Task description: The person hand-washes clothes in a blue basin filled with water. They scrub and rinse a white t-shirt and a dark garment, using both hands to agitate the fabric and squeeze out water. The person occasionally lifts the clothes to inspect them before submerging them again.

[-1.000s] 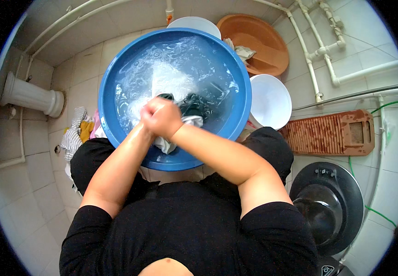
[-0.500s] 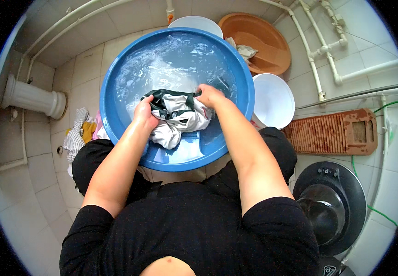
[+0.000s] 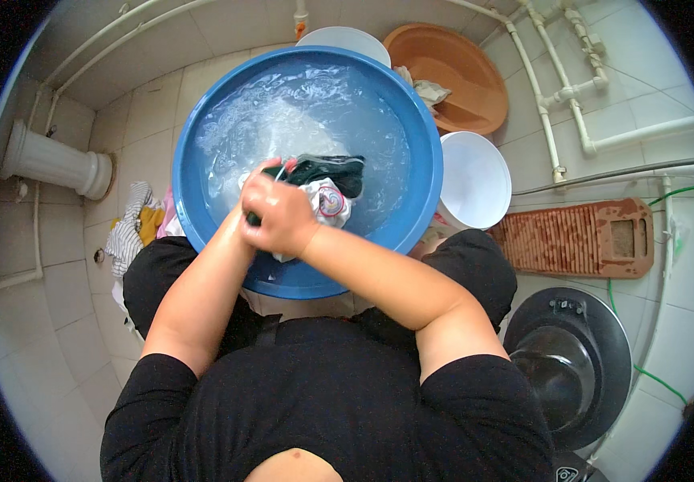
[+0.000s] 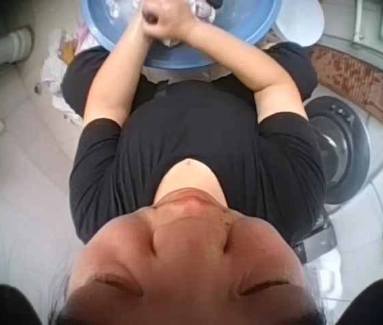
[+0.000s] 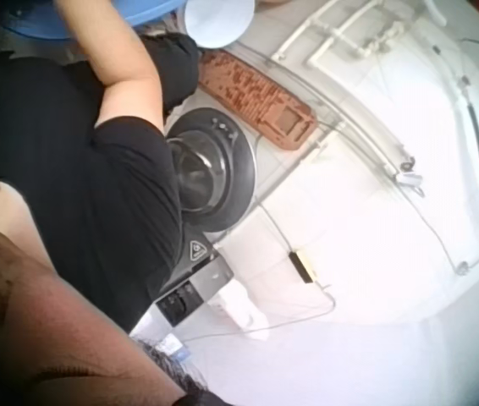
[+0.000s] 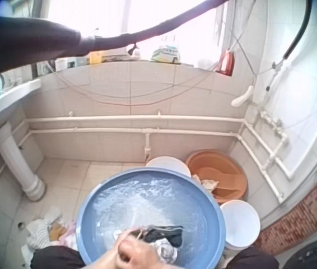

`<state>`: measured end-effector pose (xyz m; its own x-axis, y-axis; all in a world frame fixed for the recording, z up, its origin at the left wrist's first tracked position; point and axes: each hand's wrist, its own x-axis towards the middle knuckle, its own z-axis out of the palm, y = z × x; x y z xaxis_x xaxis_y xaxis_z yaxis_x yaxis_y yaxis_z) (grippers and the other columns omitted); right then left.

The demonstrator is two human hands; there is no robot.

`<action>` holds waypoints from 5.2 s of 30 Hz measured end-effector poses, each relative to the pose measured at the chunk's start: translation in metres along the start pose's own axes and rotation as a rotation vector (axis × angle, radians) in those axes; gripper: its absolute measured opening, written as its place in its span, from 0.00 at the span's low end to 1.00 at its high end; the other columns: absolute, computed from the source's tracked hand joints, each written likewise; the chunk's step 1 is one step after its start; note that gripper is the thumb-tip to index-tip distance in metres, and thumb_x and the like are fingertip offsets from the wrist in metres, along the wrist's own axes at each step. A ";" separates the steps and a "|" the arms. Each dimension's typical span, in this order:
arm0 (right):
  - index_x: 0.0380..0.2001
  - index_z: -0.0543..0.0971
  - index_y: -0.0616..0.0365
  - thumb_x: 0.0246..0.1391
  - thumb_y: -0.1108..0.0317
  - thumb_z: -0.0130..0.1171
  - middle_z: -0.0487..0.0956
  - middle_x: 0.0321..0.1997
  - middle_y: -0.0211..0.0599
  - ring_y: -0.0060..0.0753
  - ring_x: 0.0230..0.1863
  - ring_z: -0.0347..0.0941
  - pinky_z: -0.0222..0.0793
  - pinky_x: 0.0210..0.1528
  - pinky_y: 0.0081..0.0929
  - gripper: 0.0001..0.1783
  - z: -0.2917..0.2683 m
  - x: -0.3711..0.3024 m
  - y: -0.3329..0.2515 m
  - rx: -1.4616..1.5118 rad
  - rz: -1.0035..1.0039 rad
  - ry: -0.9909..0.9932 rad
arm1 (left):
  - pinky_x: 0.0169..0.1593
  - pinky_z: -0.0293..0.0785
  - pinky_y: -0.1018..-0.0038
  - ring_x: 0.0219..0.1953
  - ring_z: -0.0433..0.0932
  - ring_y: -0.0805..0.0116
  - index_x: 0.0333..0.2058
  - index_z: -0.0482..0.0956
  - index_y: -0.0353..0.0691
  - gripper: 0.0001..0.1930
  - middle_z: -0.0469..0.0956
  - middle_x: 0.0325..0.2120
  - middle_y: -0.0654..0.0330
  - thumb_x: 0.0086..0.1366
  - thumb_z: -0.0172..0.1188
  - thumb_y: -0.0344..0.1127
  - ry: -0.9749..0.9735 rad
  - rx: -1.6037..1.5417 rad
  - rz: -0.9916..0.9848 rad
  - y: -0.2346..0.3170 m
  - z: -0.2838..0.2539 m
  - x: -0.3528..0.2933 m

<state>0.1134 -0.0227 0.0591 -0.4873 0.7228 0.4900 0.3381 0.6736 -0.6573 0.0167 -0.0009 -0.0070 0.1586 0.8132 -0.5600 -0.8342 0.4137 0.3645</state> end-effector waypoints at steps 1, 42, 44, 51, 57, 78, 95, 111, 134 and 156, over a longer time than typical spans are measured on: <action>0.17 0.73 0.53 0.35 0.65 0.58 0.75 0.30 0.36 0.38 0.29 0.73 0.70 0.29 0.30 0.06 0.000 -0.001 -0.008 -0.037 -0.003 -0.062 | 0.37 0.71 0.65 0.31 0.73 0.64 0.33 0.72 0.42 0.10 0.74 0.29 0.55 0.58 0.53 0.42 -0.011 0.011 0.050 -0.002 0.000 -0.005; 0.24 0.71 0.52 0.37 0.63 0.61 0.70 0.23 0.35 0.35 0.24 0.70 0.66 0.24 0.30 0.11 0.000 0.002 -0.022 -0.098 -0.141 0.008 | 0.33 0.69 0.75 0.27 0.71 0.73 0.28 0.75 0.43 0.10 0.73 0.24 0.64 0.61 0.51 0.42 0.005 0.150 -0.082 0.007 0.010 0.002; 0.11 0.69 0.53 0.36 0.65 0.61 0.66 0.15 0.34 0.36 0.18 0.67 0.65 0.21 0.30 0.12 0.001 0.002 0.002 -0.093 -0.227 0.132 | 0.30 0.68 0.76 0.24 0.70 0.73 0.26 0.74 0.45 0.09 0.72 0.21 0.66 0.61 0.51 0.42 -0.330 0.035 -0.016 0.004 -0.019 0.017; 0.12 0.70 0.59 0.43 0.65 0.55 0.70 0.17 0.44 0.47 0.21 0.69 0.65 0.25 0.36 0.13 0.000 0.003 0.024 -0.013 0.314 0.238 | 0.26 0.67 0.74 0.20 0.70 0.72 0.22 0.73 0.43 0.13 0.72 0.18 0.65 0.61 0.50 0.44 -0.004 0.115 0.030 -0.006 0.011 0.000; 0.15 0.73 0.55 0.42 0.65 0.55 0.72 0.19 0.41 0.44 0.22 0.70 0.67 0.25 0.34 0.09 0.011 -0.007 0.036 0.031 0.251 0.191 | 0.28 0.69 0.70 0.23 0.71 0.66 0.26 0.72 0.42 0.11 0.72 0.20 0.61 0.60 0.50 0.43 0.188 -0.019 0.015 -0.004 -0.012 0.019; 0.33 0.74 0.58 0.55 0.62 0.48 0.74 0.33 0.32 0.20 0.35 0.67 0.64 0.38 0.22 0.11 0.008 0.020 0.080 0.851 0.584 -0.320 | 0.43 0.67 0.71 0.37 0.73 0.66 0.38 0.73 0.39 0.13 0.73 0.35 0.59 0.59 0.52 0.42 0.381 0.394 0.590 0.030 -0.010 0.029; 0.19 0.69 0.55 0.36 0.61 0.60 0.70 0.21 0.39 0.41 0.24 0.71 0.68 0.26 0.34 0.12 0.010 -0.003 -0.010 0.020 -0.295 -0.061 | 0.30 0.71 0.70 0.23 0.74 0.66 0.24 0.74 0.43 0.24 0.74 0.20 0.57 0.59 0.45 0.59 -0.196 -0.090 -0.266 0.011 -0.010 0.010; 0.24 0.75 0.54 0.45 0.47 0.55 0.77 0.25 0.46 0.53 0.30 0.73 0.68 0.31 0.40 0.19 -0.011 0.020 0.097 -0.264 0.657 0.042 | 0.51 0.66 0.63 0.47 0.70 0.61 0.46 0.67 0.38 0.19 0.72 0.43 0.54 0.66 0.38 0.46 0.167 0.069 0.038 -0.013 0.034 -0.011; 0.29 0.74 0.58 0.43 0.53 0.62 0.75 0.30 0.33 0.21 0.29 0.69 0.65 0.31 0.19 0.19 -0.081 0.019 0.141 0.946 0.937 -0.231 | 0.41 0.70 0.69 0.37 0.77 0.59 0.30 0.77 0.31 0.28 0.76 0.35 0.51 0.37 0.66 0.52 0.193 2.070 0.239 0.050 0.004 -0.003; 0.45 0.72 0.66 0.34 0.44 0.64 0.73 0.46 0.50 0.37 0.45 0.71 0.65 0.48 0.27 0.40 -0.090 0.011 0.082 0.025 0.879 -0.620 | 0.48 0.69 0.62 0.41 0.74 0.61 0.43 0.69 0.36 0.23 0.74 0.38 0.55 0.52 0.63 0.40 -0.238 0.046 0.222 0.022 0.010 -0.009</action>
<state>0.2083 0.0546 0.0620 -0.4076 0.7430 -0.5309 0.7557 -0.0520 -0.6528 0.0023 0.0047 0.0135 0.0991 0.9561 -0.2756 -0.8387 0.2293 0.4940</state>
